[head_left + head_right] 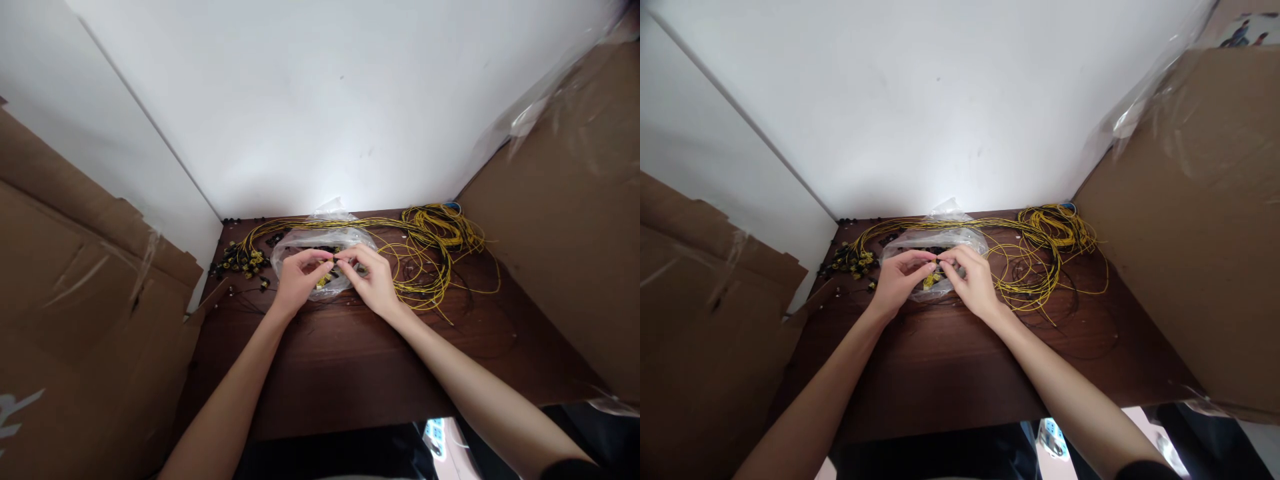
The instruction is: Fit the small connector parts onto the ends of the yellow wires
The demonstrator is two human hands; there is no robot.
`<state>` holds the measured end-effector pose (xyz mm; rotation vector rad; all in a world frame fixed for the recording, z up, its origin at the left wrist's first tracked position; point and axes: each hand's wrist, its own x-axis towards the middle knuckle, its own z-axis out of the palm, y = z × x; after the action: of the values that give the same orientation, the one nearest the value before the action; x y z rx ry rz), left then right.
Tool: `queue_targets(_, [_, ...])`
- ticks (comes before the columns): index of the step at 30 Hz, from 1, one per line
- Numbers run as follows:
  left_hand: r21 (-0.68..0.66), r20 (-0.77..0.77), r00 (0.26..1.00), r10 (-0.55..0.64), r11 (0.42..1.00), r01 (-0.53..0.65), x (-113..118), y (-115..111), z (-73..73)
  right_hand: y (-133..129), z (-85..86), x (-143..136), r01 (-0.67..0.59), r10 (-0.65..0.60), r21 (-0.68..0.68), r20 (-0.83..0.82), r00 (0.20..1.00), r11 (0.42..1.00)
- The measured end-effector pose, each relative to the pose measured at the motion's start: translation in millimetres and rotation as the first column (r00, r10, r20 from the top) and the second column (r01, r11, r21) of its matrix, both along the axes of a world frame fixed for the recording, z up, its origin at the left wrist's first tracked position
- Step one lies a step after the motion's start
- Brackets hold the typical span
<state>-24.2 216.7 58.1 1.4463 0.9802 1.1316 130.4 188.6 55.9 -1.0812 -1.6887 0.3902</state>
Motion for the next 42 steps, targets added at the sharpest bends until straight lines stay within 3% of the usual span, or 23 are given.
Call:
queue_targets(15, [0.035, -0.008, 1.000, -0.007, 0.999, 0.008, 1.4, -0.1, -1.7, 2.1, -0.2, 1.2, -0.013, 0.011, -0.043, -0.054, 0.998, 0.999])
queue_targets(24, [0.187, -0.141, 0.989, 0.050, 0.982, -0.023, -0.8, -0.5, -5.6, 5.8, -3.8, 1.7, -0.030, 0.024, -0.077, -0.069, 0.997, 0.997])
queue_targets(35, [0.367, -0.272, 0.957, 0.100, 0.930, 0.007, -0.5, -3.9, 0.5, 6.3, -4.8, 3.1, -0.028, 0.024, -0.089, -0.048, 0.999, 0.996])
queue_targets(42, [0.367, -0.274, 0.956, 0.104, 0.930, 0.004, -0.4, -3.7, -0.6, 4.2, -3.5, 2.3, -0.012, 0.012, -0.062, -0.001, 1.000, 0.998])
